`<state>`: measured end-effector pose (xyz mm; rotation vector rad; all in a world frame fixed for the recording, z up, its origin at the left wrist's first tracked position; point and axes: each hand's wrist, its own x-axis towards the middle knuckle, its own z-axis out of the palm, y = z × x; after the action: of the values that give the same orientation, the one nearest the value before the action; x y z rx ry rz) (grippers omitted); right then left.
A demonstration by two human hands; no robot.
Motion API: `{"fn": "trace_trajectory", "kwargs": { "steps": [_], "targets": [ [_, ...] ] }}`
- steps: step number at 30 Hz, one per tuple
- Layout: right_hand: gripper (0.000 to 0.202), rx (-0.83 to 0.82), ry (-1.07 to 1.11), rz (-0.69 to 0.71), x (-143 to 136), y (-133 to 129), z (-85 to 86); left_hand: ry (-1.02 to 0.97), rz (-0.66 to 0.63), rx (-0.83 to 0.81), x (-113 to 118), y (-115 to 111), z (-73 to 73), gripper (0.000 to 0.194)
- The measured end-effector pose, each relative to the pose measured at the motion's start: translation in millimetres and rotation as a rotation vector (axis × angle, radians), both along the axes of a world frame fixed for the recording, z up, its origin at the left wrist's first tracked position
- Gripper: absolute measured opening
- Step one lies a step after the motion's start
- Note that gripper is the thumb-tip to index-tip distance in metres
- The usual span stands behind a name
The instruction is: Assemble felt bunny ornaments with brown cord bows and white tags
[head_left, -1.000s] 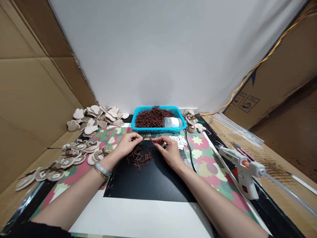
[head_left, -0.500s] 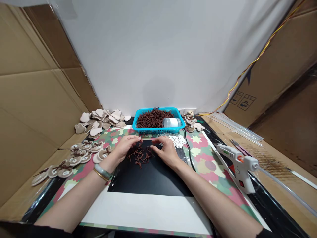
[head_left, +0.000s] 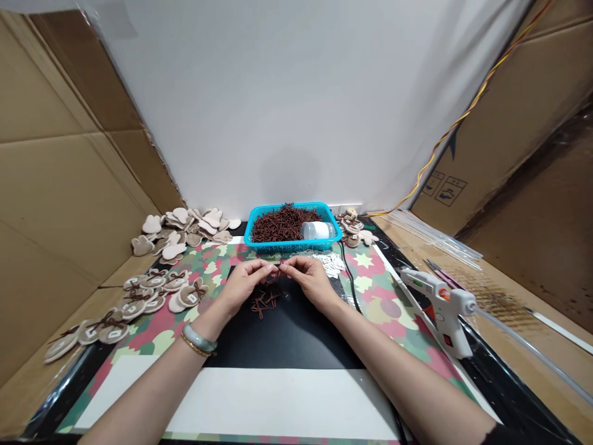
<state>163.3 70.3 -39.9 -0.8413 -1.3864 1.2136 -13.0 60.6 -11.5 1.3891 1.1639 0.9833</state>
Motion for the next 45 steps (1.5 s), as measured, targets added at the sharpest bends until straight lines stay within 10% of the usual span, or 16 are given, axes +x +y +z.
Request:
{"fn": "trace_trajectory", "kwargs": {
  "steps": [33, 45],
  "targets": [
    [0.033, -0.342, 0.3, 0.204, -1.8, -9.1, 9.8, 0.126, 0.094, 0.249, -2.9, -11.9, -12.1, 0.022],
    [0.063, -0.531, 0.493, 0.522, 5.6, -8.0, 9.8, -0.262, -0.191, 0.082, 2.6, -18.6, -0.7, 0.031]
  ]
}}
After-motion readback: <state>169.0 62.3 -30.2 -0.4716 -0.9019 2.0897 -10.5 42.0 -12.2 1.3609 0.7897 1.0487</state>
